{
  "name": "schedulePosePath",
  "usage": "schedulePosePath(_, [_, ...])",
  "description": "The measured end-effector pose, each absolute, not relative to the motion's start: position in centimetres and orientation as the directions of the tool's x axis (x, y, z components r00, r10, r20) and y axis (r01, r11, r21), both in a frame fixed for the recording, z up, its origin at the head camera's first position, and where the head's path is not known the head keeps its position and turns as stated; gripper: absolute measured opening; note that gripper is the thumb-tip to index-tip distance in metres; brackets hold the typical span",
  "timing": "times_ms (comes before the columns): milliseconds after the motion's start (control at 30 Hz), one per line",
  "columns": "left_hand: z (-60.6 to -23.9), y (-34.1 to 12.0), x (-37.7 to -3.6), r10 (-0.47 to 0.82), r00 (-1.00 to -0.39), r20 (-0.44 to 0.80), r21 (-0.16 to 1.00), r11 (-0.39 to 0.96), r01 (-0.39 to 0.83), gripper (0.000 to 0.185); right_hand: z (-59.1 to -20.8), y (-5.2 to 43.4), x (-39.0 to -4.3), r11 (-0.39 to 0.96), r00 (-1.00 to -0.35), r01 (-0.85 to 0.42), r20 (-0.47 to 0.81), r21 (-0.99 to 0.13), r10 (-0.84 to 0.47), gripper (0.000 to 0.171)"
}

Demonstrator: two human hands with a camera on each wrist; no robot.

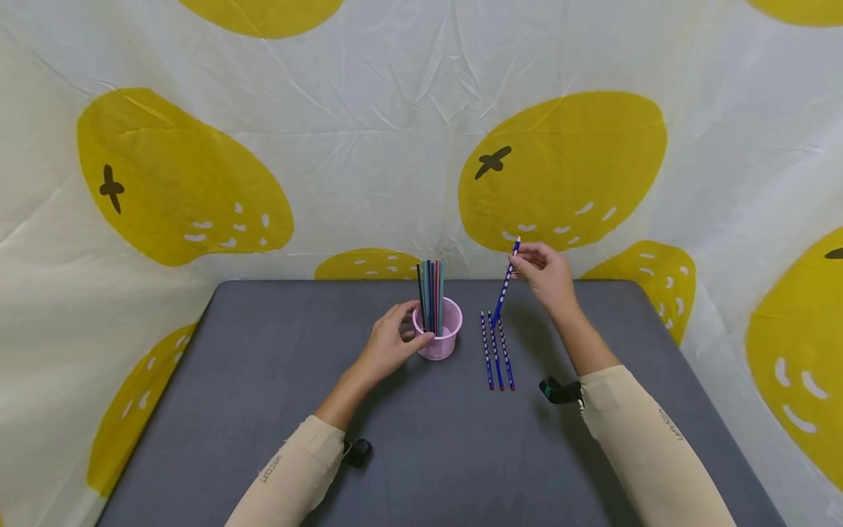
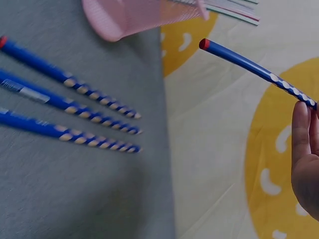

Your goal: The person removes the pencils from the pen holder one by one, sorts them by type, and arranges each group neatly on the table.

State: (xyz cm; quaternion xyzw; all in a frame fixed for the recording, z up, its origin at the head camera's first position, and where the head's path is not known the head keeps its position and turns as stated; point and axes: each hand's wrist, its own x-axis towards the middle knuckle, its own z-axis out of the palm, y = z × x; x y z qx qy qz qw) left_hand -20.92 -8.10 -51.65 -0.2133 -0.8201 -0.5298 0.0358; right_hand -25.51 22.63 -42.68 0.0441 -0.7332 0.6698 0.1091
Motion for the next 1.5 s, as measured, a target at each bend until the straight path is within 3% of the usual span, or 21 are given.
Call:
schedulePosePath(133, [-51.7,-7.8,-20.9,0.313,-0.907,0.281,0.853,0.352,0.385,0.070,-43.9,23.9,-25.3,0.110,-0.974,-0.206,0.215,-0.972,0.077,0.034])
schedulePosePath(333, [-51.5,-7.5,-21.0,0.321,-0.908,0.270,0.850,0.364,0.381,0.072,-45.2,25.8,-24.8,0.243,-0.977,-0.195,0.211,-0.950,0.040,0.036])
schedulePosePath(633, [-51.4,-7.7,-21.0,0.324,-0.914,0.246,0.854,0.373,0.362,0.072,-48.8,27.7,-24.3,0.457,-0.997,-0.048,0.067,-0.888,0.025,0.038])
schedulePosePath(900, [-51.3,-8.1,-20.9,0.314,-0.915,0.253,0.854,0.371,0.364,0.073,-50.9,27.3,-24.5,0.578,-1.000,0.005,-0.020,-0.816,-0.020,0.033])
schedulePosePath(1500, [-51.2,-8.2,-21.0,0.319,-0.914,0.251,0.863,0.354,0.361,0.071,-52.1,25.6,-24.2,0.637,-0.983,0.151,-0.185,-0.756,0.013,0.029])
